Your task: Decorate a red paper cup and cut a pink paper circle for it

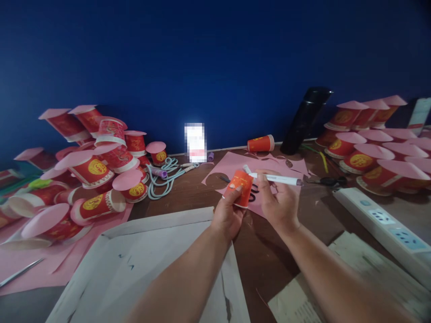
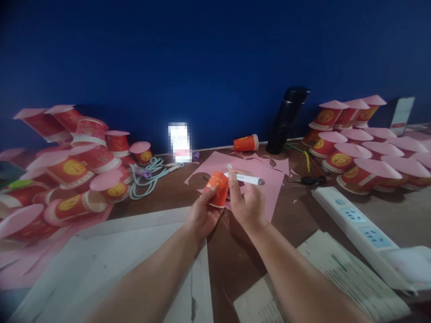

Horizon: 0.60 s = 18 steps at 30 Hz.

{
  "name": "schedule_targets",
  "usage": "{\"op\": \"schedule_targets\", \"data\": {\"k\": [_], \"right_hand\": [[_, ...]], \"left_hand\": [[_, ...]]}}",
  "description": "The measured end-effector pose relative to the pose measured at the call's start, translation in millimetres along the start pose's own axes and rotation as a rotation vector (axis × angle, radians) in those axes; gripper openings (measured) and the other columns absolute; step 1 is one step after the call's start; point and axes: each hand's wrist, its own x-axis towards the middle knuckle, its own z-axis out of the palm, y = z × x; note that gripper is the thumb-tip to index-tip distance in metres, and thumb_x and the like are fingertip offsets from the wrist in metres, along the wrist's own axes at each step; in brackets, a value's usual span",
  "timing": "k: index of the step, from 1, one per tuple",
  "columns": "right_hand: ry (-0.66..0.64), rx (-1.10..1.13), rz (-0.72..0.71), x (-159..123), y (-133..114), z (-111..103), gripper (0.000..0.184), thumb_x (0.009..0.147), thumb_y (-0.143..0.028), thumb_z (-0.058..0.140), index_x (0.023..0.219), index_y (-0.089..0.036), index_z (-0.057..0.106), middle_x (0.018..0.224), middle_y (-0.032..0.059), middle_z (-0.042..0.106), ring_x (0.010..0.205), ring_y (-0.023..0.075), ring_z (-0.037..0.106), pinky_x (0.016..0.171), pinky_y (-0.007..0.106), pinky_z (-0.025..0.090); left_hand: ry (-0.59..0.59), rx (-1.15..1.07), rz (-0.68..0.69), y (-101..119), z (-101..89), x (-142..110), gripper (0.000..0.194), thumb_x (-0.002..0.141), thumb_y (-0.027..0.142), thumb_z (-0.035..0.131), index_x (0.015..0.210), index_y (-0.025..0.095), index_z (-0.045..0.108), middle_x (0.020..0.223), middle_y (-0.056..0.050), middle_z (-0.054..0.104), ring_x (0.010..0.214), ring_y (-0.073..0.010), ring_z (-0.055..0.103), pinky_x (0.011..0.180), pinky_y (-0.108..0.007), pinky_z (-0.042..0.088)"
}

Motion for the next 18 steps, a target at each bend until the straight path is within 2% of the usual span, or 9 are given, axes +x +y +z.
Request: {"op": "schedule_targets", "data": {"k": [11, 18], "right_hand": [[0.001, -0.041, -0.020, 1.0, -1.2, -1.7, 0.024, 0.091, -0.035, 0.052, 0.102, -0.020, 0.066, 0.094, 0.0075, 0.073, 0.088, 0.0218, 0.069, 0.082, 0.037, 0.054], [0.018, -0.056, -0.040, 1.6, -2.4, -1.6, 0.023, 0.091, -0.036, 0.051, 0.100, -0.021, 0.067, 0.097, 0.0071, 0.072, 0.089, 0.0208, 0.068, 0.082, 0.035, 0.053]], "left_hand": [[0.017, -0.044, -0.029, 3.3, 0.2, -0.5, 0.016, 0.074, 0.014, 0.069, 0.090, 0.013, 0.067, 0.097, -0.008, 0.072, 0.086, -0.0158, 0.068, 0.079, -0.023, 0.051], [0.025, -0.059, -0.045, 4.4, -3.1, 2.1, 0.019, 0.072, 0.017, 0.072, 0.090, 0.014, 0.067, 0.094, -0.007, 0.073, 0.080, -0.0145, 0.068, 0.070, -0.021, 0.051]]}}
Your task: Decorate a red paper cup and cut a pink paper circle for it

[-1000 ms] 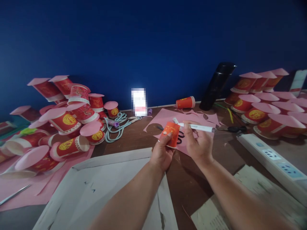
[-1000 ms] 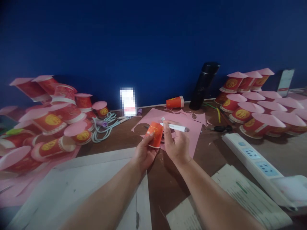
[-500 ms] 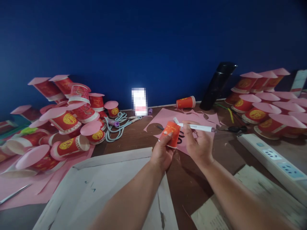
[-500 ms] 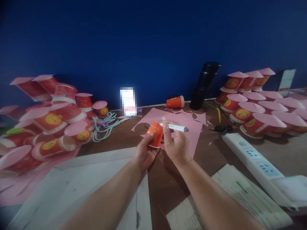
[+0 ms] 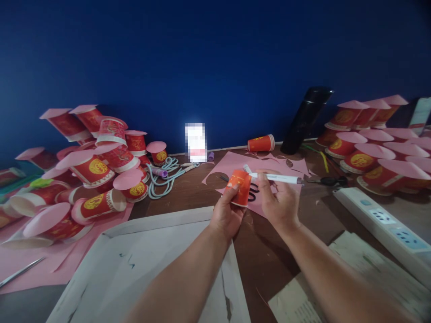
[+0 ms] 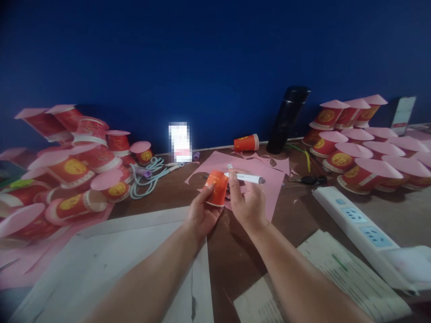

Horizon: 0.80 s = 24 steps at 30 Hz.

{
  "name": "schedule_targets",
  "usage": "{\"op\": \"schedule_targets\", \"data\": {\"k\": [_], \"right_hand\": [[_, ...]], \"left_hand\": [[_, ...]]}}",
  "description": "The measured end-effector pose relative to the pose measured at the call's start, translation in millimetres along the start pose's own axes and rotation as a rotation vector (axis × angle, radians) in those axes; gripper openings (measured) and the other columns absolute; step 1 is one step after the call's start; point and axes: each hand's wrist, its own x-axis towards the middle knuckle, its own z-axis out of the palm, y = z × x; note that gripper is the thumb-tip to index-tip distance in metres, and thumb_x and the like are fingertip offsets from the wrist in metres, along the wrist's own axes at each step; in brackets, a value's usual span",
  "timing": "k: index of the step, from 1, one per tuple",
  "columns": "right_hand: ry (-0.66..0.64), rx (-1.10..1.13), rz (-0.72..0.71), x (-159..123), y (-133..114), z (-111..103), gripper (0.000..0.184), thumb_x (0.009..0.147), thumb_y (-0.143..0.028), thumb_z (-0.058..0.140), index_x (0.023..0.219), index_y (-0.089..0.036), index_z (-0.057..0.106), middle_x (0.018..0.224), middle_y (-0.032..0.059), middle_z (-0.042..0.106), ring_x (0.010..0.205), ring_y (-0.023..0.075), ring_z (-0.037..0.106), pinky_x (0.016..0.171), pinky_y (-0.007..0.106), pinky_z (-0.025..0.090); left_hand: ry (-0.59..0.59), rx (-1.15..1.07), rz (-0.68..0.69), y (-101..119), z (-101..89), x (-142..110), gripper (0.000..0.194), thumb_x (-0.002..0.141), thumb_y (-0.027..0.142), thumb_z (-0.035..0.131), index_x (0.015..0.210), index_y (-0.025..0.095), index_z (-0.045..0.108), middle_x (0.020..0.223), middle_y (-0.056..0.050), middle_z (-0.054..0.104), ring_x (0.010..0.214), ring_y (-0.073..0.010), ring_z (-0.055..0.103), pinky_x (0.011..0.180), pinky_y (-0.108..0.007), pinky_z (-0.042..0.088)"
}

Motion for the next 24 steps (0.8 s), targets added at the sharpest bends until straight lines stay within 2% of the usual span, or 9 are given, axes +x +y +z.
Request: {"op": "schedule_targets", "data": {"k": [7, 24], "right_hand": [[0.013, -0.031, -0.019, 0.3, -0.2, 0.0, 0.023, 0.091, -0.035, 0.052, 0.099, -0.021, 0.068, 0.096, 0.0076, 0.073, 0.088, 0.0201, 0.068, 0.080, 0.033, 0.053], [-0.025, -0.004, -0.002, -0.3, 0.3, 0.7, 0.025, 0.091, -0.038, 0.051, 0.098, -0.020, 0.067, 0.093, 0.0078, 0.073, 0.081, 0.0201, 0.068, 0.077, 0.034, 0.053]], "left_hand": [[-0.010, -0.025, -0.011, 1.8, -1.6, 0.8, 0.018, 0.071, 0.017, 0.072, 0.088, 0.014, 0.068, 0.088, -0.005, 0.073, 0.072, -0.0123, 0.068, 0.062, -0.019, 0.051], [0.005, -0.037, -0.021, 3.3, -1.6, 1.4, 0.019, 0.071, 0.015, 0.072, 0.089, 0.014, 0.067, 0.091, -0.006, 0.073, 0.077, -0.0140, 0.068, 0.065, -0.021, 0.051]]}}
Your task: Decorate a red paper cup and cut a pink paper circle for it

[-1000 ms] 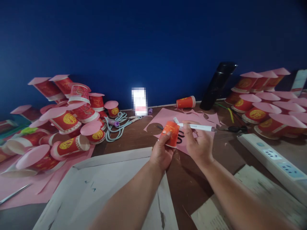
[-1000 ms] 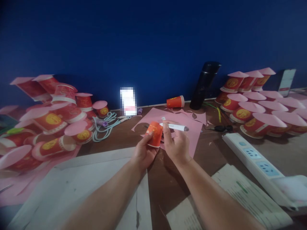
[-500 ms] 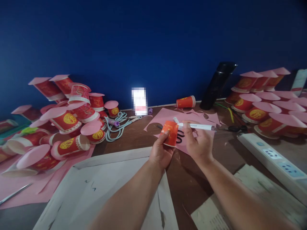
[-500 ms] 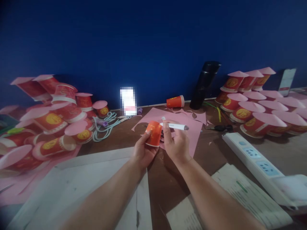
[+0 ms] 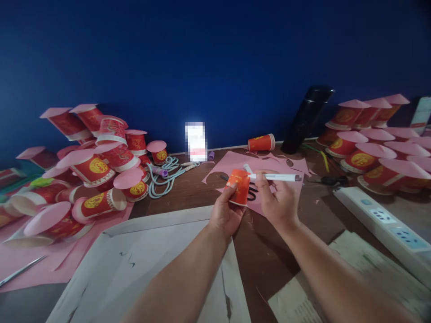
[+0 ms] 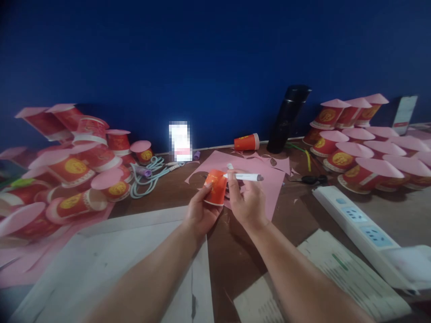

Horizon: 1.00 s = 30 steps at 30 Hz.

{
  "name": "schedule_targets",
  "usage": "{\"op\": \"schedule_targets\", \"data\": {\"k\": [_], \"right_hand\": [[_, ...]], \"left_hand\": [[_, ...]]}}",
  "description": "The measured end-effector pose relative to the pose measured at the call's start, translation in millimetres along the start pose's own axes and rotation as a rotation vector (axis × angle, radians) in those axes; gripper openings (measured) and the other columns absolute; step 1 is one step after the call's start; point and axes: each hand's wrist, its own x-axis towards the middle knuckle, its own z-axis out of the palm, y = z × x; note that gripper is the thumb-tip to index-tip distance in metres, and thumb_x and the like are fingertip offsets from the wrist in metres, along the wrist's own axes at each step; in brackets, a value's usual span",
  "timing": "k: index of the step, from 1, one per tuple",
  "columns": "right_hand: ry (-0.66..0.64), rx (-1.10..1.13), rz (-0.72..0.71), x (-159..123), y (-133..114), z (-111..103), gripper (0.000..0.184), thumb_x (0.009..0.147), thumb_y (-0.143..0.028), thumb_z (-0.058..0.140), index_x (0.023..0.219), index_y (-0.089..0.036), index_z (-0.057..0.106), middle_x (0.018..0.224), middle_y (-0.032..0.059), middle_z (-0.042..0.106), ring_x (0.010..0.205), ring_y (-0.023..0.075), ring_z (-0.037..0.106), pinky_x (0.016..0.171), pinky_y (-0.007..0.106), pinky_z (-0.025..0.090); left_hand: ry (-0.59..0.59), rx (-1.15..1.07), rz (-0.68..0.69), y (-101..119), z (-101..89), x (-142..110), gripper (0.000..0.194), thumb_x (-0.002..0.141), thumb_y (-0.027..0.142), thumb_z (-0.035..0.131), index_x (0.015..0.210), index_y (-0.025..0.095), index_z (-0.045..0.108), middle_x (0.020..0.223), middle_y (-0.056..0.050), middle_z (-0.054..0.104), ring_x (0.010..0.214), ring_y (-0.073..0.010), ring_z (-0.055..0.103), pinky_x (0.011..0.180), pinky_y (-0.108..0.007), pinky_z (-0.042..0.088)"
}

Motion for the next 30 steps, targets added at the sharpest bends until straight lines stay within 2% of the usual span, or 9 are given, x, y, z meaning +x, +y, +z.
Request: {"op": "schedule_targets", "data": {"k": [22, 30], "right_hand": [[-0.017, -0.010, 0.003, 0.0, -4.1, -0.1, 0.022, 0.090, -0.034, 0.053, 0.090, -0.018, 0.067, 0.087, 0.0066, 0.073, 0.075, 0.0179, 0.067, 0.072, 0.030, 0.052], [-0.007, 0.070, -0.015, -4.0, -7.9, -1.1, 0.019, 0.091, -0.030, 0.052, 0.098, -0.020, 0.067, 0.094, 0.0058, 0.072, 0.084, 0.0179, 0.067, 0.077, 0.030, 0.051]], "left_hand": [[0.005, -0.030, -0.010, 1.1, 0.1, 0.6, 0.016, 0.070, 0.014, 0.072, 0.085, 0.013, 0.067, 0.086, -0.005, 0.073, 0.074, -0.0116, 0.068, 0.062, -0.018, 0.051], [-0.028, -0.011, 0.018, -2.1, -1.0, 1.3, 0.016, 0.072, 0.015, 0.071, 0.088, 0.013, 0.068, 0.089, -0.005, 0.073, 0.077, -0.0118, 0.068, 0.069, -0.020, 0.053]]}}
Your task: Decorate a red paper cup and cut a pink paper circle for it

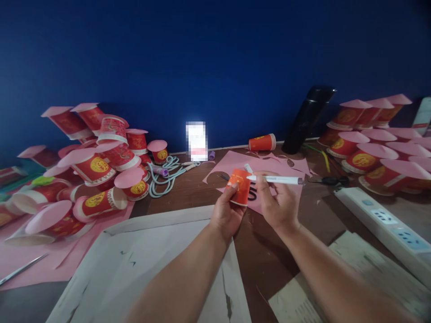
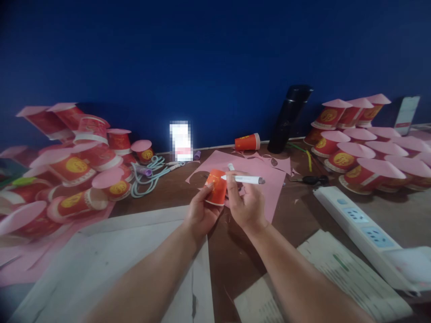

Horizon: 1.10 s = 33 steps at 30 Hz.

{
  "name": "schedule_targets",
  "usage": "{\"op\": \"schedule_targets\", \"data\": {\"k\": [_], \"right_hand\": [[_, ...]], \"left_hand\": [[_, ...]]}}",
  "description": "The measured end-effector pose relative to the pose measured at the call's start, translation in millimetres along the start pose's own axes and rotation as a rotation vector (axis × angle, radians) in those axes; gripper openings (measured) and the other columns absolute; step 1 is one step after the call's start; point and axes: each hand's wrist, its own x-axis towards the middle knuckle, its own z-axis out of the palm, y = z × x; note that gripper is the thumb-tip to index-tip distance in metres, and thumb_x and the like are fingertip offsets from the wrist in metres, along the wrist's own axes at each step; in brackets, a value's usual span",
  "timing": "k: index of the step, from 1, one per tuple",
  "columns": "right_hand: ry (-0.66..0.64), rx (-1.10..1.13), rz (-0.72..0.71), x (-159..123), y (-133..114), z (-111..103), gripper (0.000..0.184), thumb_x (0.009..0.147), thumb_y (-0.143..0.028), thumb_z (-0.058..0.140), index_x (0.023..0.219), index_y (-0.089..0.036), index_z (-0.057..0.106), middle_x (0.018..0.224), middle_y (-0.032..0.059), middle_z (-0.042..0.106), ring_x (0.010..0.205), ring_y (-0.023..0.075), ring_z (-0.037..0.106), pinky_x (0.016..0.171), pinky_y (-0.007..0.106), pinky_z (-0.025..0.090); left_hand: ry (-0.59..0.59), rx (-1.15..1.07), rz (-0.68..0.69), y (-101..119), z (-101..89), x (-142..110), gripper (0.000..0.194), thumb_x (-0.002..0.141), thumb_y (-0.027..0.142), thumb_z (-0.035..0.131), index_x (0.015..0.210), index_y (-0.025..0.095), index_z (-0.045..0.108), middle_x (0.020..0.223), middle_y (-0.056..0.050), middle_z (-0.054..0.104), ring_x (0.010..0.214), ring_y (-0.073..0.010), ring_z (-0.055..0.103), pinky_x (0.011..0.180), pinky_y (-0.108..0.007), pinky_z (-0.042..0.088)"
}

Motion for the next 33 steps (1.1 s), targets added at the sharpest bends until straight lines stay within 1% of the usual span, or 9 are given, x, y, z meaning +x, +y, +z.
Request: {"op": "schedule_targets", "data": {"k": [5, 16, 21, 27, 33], "right_hand": [[-0.045, 0.004, -0.012, -0.3, -2.1, 0.4, 0.020, 0.091, -0.030, 0.052, 0.097, -0.019, 0.068, 0.095, 0.0071, 0.072, 0.085, 0.0181, 0.067, 0.077, 0.030, 0.052], [-0.048, 0.010, -0.031, -0.9, -1.1, 1.4, 0.020, 0.090, -0.030, 0.054, 0.100, -0.019, 0.068, 0.097, 0.0076, 0.073, 0.087, 0.0191, 0.068, 0.079, 0.032, 0.053], [-0.034, -0.017, -0.023, -0.6, -1.4, 1.9, 0.020, 0.090, -0.031, 0.054, 0.098, -0.020, 0.068, 0.094, 0.0069, 0.073, 0.083, 0.0185, 0.068, 0.078, 0.031, 0.053], [-0.028, -0.023, -0.033, -0.4, -1.0, 1.2, 0.020, 0.090, -0.031, 0.053, 0.096, -0.019, 0.068, 0.094, 0.0071, 0.073, 0.086, 0.0187, 0.067, 0.079, 0.031, 0.052], [-0.021, -0.044, -0.034, -0.1, -0.8, 1.0, 0.020, 0.091, -0.031, 0.052, 0.095, -0.019, 0.067, 0.094, 0.0074, 0.073, 0.086, 0.0189, 0.068, 0.078, 0.031, 0.053]], "left_hand": [[-0.011, 0.009, 0.011, -2.2, -1.0, -0.7, 0.016, 0.073, 0.014, 0.070, 0.089, 0.013, 0.068, 0.090, -0.005, 0.073, 0.078, -0.0117, 0.068, 0.074, -0.021, 0.052], [-0.006, 0.020, 0.029, -3.0, 1.3, -1.7, 0.019, 0.071, 0.014, 0.072, 0.090, 0.011, 0.068, 0.090, -0.006, 0.073, 0.080, -0.0125, 0.068, 0.078, -0.022, 0.051], [0.001, 0.015, 0.017, -2.9, 1.4, -2.0, 0.018, 0.071, 0.013, 0.072, 0.089, 0.012, 0.069, 0.089, -0.006, 0.073, 0.079, -0.0121, 0.068, 0.077, -0.021, 0.052], [-0.013, -0.010, 0.001, -1.2, -1.4, 0.2, 0.017, 0.072, 0.015, 0.071, 0.089, 0.012, 0.068, 0.090, -0.005, 0.074, 0.078, -0.0123, 0.068, 0.076, -0.022, 0.053], [-0.017, -0.039, 0.001, 1.1, -0.4, 0.1, 0.014, 0.072, 0.014, 0.071, 0.086, 0.012, 0.068, 0.086, -0.005, 0.073, 0.075, -0.0113, 0.068, 0.072, -0.020, 0.053]]}}
